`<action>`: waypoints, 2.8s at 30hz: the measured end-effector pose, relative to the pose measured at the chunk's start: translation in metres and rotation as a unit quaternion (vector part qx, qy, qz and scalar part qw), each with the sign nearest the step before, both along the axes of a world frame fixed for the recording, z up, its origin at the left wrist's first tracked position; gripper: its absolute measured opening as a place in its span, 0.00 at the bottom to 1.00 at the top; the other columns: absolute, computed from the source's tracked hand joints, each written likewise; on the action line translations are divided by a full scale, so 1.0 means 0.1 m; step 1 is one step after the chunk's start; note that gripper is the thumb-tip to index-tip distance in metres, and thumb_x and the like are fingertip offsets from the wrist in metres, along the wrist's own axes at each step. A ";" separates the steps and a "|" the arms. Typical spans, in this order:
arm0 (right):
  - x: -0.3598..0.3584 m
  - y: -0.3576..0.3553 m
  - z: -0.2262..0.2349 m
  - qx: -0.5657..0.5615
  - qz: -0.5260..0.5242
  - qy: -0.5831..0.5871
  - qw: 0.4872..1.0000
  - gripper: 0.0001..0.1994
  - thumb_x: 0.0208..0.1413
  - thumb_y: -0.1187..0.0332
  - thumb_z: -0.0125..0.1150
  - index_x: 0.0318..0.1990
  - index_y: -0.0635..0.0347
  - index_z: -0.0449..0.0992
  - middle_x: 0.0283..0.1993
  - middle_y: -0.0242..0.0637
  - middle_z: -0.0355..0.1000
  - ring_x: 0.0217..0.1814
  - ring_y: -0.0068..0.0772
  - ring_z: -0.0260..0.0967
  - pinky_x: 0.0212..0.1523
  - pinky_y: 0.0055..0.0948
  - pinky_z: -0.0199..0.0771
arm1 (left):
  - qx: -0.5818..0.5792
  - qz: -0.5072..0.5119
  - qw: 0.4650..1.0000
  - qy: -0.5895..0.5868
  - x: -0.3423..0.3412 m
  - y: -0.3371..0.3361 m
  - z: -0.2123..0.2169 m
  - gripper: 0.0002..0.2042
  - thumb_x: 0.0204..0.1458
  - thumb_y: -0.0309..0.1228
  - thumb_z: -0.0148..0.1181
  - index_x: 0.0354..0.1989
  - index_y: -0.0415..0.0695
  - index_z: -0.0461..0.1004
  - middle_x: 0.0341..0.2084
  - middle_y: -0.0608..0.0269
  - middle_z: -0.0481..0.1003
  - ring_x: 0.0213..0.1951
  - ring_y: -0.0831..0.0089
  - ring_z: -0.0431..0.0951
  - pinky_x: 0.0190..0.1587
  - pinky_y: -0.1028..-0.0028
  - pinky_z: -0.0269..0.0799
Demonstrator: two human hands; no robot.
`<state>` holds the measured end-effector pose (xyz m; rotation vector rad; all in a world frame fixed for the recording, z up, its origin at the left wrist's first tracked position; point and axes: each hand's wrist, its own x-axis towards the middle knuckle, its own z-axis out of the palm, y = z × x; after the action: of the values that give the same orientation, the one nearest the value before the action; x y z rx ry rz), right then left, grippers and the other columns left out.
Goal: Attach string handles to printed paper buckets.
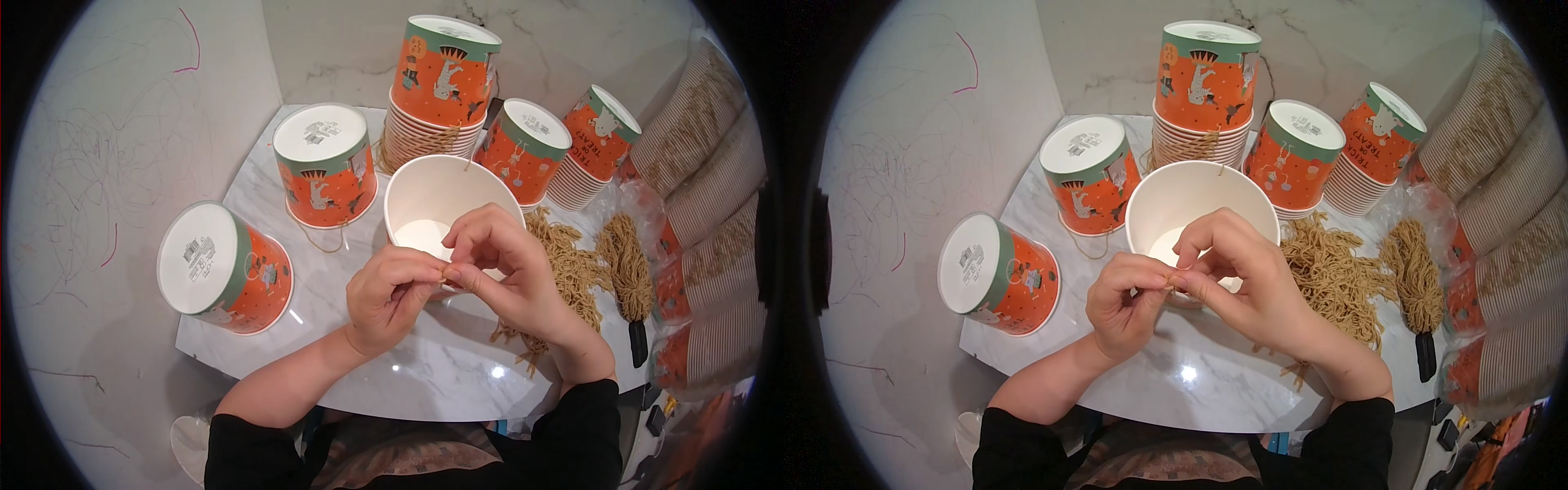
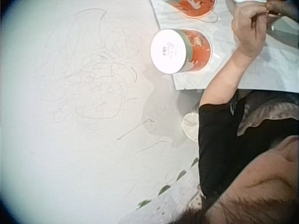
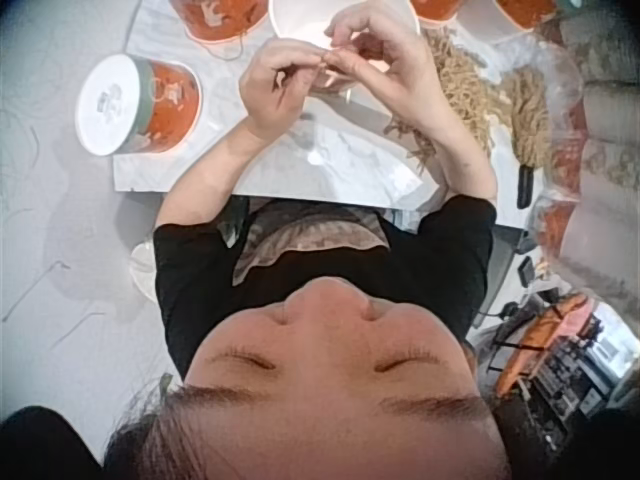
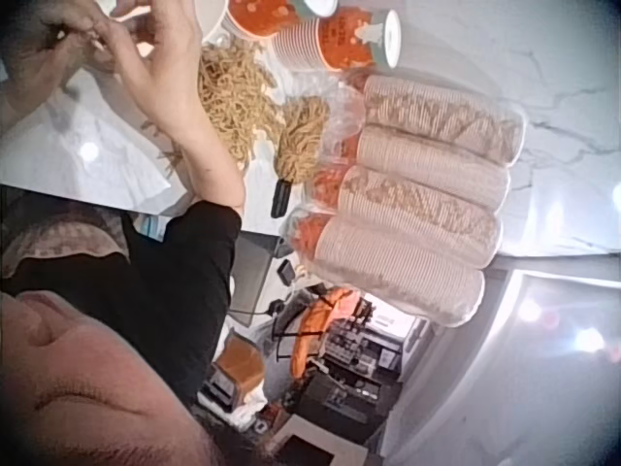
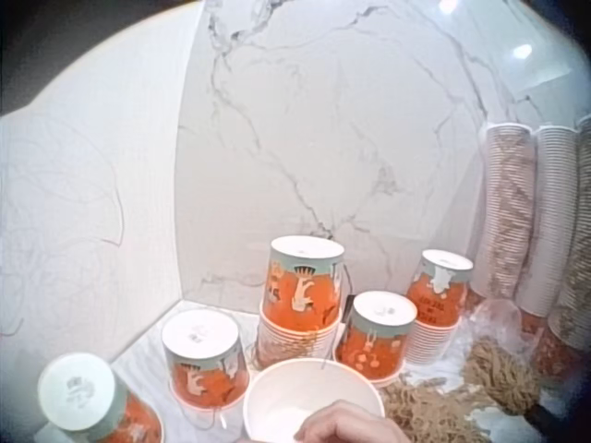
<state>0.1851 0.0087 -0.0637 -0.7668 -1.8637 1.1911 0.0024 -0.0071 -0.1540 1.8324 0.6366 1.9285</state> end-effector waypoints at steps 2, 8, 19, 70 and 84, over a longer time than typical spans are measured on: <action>0.03 0.05 -0.05 0.109 0.018 -0.053 0.992 0.08 0.59 0.80 0.64 0.44 0.66 0.72 0.49 0.37 0.69 0.44 0.23 0.75 0.40 0.23 0.79 | 0.000 0.005 1.000 -0.003 0.01 0.00 -0.01 0.07 0.55 0.17 0.64 0.41 0.41 0.77 0.37 0.57 0.81 0.37 0.69 0.81 0.38 0.75 0.77; -0.02 0.01 -0.05 0.192 0.014 -0.078 0.978 0.08 0.59 0.81 0.62 0.45 0.66 0.73 0.49 0.40 0.69 0.43 0.27 0.75 0.41 0.24 0.79 | -0.007 0.012 1.000 -0.011 0.01 0.01 0.00 0.07 0.56 0.17 0.64 0.41 0.40 0.77 0.37 0.57 0.80 0.36 0.71 0.81 0.36 0.77 0.76; 0.02 0.06 -0.05 0.202 0.016 -0.072 0.977 0.06 0.56 0.81 0.66 0.41 0.68 0.77 0.50 0.39 0.71 0.43 0.29 0.78 0.41 0.26 0.82 | -0.058 -0.004 0.998 -0.039 0.01 0.01 -0.05 0.05 0.58 0.18 0.63 0.40 0.39 0.76 0.37 0.61 0.82 0.30 0.83 0.78 0.26 0.83 0.68; 0.06 0.00 0.10 0.039 0.005 -0.133 0.990 0.05 0.58 0.73 0.67 0.37 0.66 0.78 0.32 0.32 0.73 0.33 0.19 0.70 0.35 0.22 0.71 | -0.164 -0.147 0.975 -0.042 -0.21 0.15 0.23 0.05 0.49 0.17 0.66 0.27 0.39 0.76 0.35 0.62 0.80 0.26 0.87 0.70 0.29 0.84 0.65; 0.07 0.01 0.10 0.026 -0.016 -0.116 0.993 0.05 0.58 0.74 0.65 0.35 0.65 0.74 0.33 0.29 0.70 0.35 0.17 0.68 0.39 0.22 0.70 | -0.165 -0.185 0.967 -0.063 -0.25 0.15 0.23 0.04 0.51 0.17 0.65 0.30 0.38 0.76 0.36 0.58 0.81 0.25 0.87 0.72 0.30 0.84 0.68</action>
<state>0.1923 0.0097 -0.0537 -0.9359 -2.0545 1.0659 -0.0230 0.0075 -0.1313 1.4850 0.4957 1.5709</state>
